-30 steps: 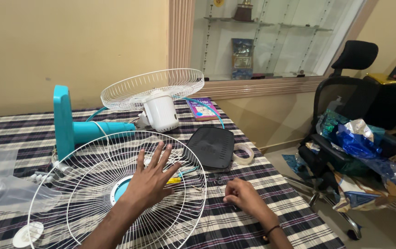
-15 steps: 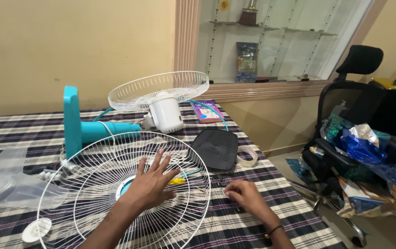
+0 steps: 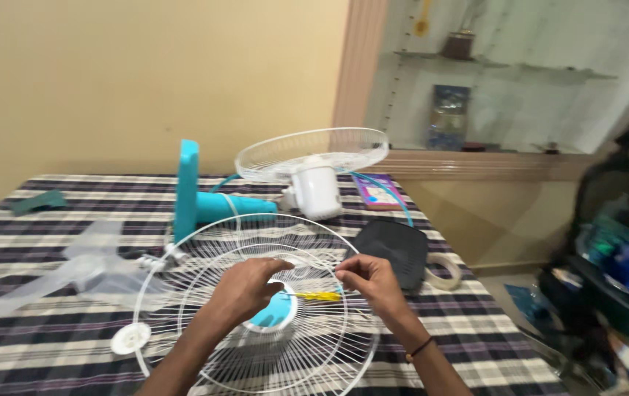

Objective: The person assembles a table fan by connecting the motor housing to the stand and then attaching the front wire cage to the fan blades. They use a screwdriver to tighten screws on the stand and the front cage hub.

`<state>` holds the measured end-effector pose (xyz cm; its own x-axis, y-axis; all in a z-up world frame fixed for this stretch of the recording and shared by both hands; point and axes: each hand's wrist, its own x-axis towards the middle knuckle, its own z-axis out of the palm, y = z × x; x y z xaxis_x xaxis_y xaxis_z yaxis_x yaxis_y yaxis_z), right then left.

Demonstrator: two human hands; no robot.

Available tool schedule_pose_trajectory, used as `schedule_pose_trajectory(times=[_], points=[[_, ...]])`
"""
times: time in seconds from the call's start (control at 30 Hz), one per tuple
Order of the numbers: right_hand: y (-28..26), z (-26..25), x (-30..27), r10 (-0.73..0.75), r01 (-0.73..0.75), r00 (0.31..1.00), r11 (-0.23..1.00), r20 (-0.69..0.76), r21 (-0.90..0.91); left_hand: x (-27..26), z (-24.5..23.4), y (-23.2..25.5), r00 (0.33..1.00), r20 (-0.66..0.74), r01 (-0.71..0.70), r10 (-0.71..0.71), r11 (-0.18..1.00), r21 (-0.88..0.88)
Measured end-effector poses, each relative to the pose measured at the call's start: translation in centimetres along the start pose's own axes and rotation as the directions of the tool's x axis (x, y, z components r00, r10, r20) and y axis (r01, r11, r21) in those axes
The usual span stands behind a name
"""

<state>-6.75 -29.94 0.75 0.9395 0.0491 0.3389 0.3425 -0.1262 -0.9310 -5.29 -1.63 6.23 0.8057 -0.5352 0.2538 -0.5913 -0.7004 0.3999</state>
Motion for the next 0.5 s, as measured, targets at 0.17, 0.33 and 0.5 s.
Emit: schedule_pose_trajectory(times=[0.17, 0.33, 0.5], points=[[-1.3, 6.5, 1.9, -0.020, 0.016, 0.994, 0.999, 0.108, 0.036, -1.1, -0.1, -1.8, 0.993, -0.037, 0.074, -0.111, 0.844, -0.531], [-2.4, 10.4, 2.5, 0.062, -0.080, 0.992, 0.981, 0.108, 0.177, -1.6, 0.6, -2.8, 0.987, -0.105, 0.037, -0.123, 0.805, -0.592], [-1.5, 11.6, 2.3, 0.129, -0.145, 0.989, 0.958, 0.077, 0.249, -1.6, 2.2, -3.3, 0.974, -0.159, 0.013, -0.161, 0.741, -0.672]])
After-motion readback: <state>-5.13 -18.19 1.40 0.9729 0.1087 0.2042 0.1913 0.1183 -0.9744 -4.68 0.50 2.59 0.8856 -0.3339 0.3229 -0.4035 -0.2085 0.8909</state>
